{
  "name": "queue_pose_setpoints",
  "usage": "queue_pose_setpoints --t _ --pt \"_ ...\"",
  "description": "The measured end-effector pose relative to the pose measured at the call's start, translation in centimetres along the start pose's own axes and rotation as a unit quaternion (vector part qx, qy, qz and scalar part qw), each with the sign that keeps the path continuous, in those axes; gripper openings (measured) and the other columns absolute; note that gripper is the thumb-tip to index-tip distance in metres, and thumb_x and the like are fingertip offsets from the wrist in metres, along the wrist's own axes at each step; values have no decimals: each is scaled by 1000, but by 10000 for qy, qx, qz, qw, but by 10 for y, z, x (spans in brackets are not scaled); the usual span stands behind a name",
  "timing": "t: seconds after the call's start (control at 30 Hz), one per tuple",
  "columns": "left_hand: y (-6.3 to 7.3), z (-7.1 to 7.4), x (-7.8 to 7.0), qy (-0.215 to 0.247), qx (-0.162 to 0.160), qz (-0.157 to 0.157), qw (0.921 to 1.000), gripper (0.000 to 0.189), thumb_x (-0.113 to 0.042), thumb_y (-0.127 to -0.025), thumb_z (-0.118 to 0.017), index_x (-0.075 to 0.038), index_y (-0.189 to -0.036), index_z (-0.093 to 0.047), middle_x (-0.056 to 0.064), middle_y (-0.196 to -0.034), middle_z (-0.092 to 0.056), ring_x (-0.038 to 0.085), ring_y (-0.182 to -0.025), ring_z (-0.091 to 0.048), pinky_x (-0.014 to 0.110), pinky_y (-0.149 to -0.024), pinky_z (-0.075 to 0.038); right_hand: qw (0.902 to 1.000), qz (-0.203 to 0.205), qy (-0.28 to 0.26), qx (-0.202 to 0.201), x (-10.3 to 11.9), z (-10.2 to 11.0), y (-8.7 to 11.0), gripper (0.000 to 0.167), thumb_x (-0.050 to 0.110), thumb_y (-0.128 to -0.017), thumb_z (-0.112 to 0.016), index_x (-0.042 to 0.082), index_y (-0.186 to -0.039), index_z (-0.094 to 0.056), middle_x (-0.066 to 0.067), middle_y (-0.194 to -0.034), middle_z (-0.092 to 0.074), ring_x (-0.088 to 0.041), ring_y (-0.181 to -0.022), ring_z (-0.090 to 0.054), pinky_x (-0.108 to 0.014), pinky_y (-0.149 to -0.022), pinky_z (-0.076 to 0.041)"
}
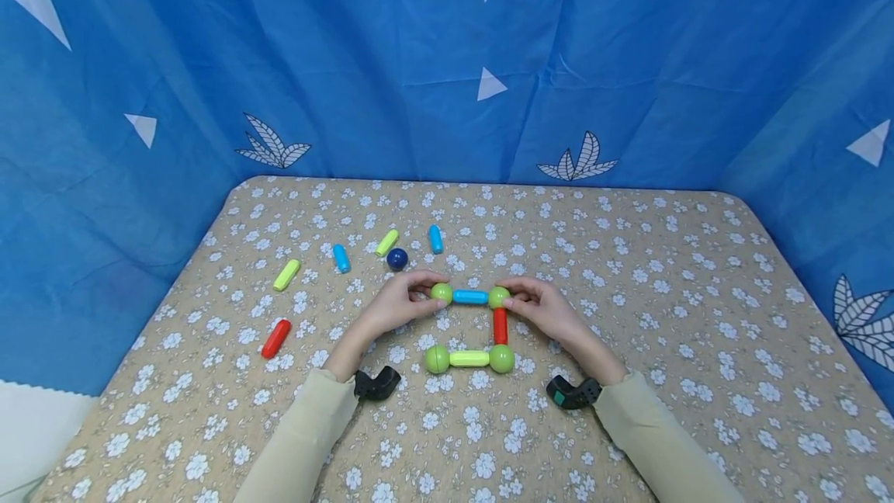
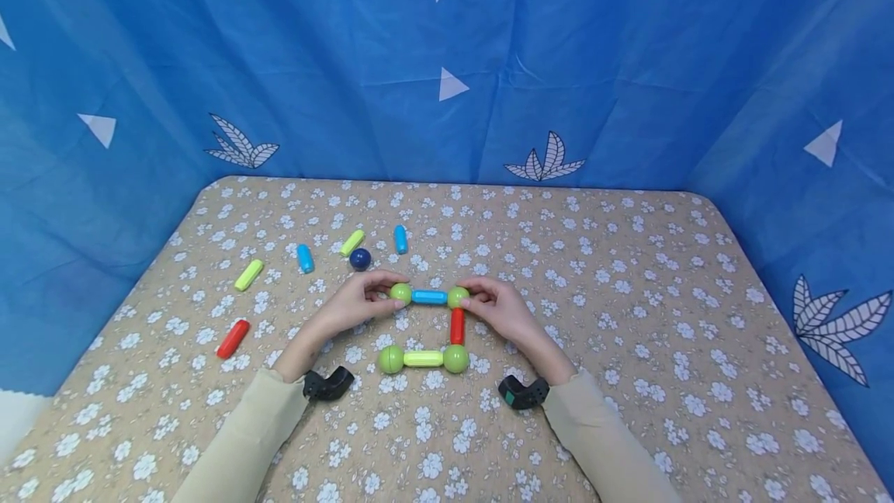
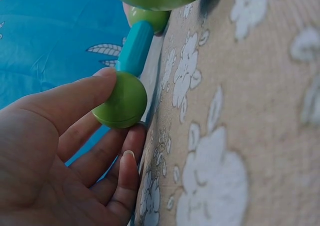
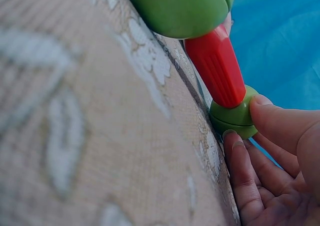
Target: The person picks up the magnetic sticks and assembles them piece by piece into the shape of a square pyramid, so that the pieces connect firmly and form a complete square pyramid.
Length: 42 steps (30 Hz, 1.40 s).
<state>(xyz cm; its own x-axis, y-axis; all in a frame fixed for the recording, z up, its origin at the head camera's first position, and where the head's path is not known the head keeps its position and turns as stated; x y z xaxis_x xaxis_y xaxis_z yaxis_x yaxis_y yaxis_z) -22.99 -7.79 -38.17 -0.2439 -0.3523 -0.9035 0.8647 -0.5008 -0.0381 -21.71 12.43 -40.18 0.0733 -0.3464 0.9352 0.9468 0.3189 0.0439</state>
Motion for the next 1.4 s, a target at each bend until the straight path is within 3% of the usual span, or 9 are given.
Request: queue_pose_setpoints --t 0.87,1.1,1.23,1.4 --pt "1 1 4 98 29 -29 9999 37 2 -83 -68 10 -118 -57 20 -108 -60 34 -97 -56 43 -78 -48 9999 -90 107 -53 4 0 1 31 3 -92 -59 -8 -121 -57 -15 -98 -60 -27 -84 -55 -31 -68 -46" --pt "-8 -2 43 132 -56 -13 9999 38 -9 -83 -72 0 -119 -61 8 -108 -62 22 -95 -58 34 -77 -49 9999 -91 108 -83 -34 2 -10 32 15 -91 -63 4 -122 -61 -7 -98 -62 -22 -84 -56 -31 -69 -47" --pt "-6 1 45 190 -84 97 9997 37 -12 -83 -72 -4 -117 -63 4 -108 -62 18 -94 -58 30 -78 -50 9999 -41 102 -68 -35 2 -10 32 15 -92 -62 3 -122 -61 -8 -99 -62 -22 -85 -56 -30 -69 -47" --pt "-5 3 47 269 -97 172 9994 37 -9 -83 -72 -1 -118 -62 9 -109 -62 22 -95 -58 31 -80 -50 9999 -31 108 -80 -36 2 -11 33 15 -91 -62 2 -122 -60 -9 -100 -61 -22 -84 -55 -30 -68 -47"
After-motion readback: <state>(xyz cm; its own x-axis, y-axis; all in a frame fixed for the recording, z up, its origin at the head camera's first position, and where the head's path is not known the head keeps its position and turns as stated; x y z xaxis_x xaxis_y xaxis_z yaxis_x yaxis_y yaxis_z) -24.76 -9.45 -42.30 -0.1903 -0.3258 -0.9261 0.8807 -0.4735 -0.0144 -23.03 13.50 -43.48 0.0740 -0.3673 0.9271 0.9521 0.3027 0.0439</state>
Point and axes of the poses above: each hand's wrist, its own y-axis away from the middle knuckle, its own z-axis out of the back of the hand, x = y × z, the point moved 7 cm from there along -y, towards the middle knuckle
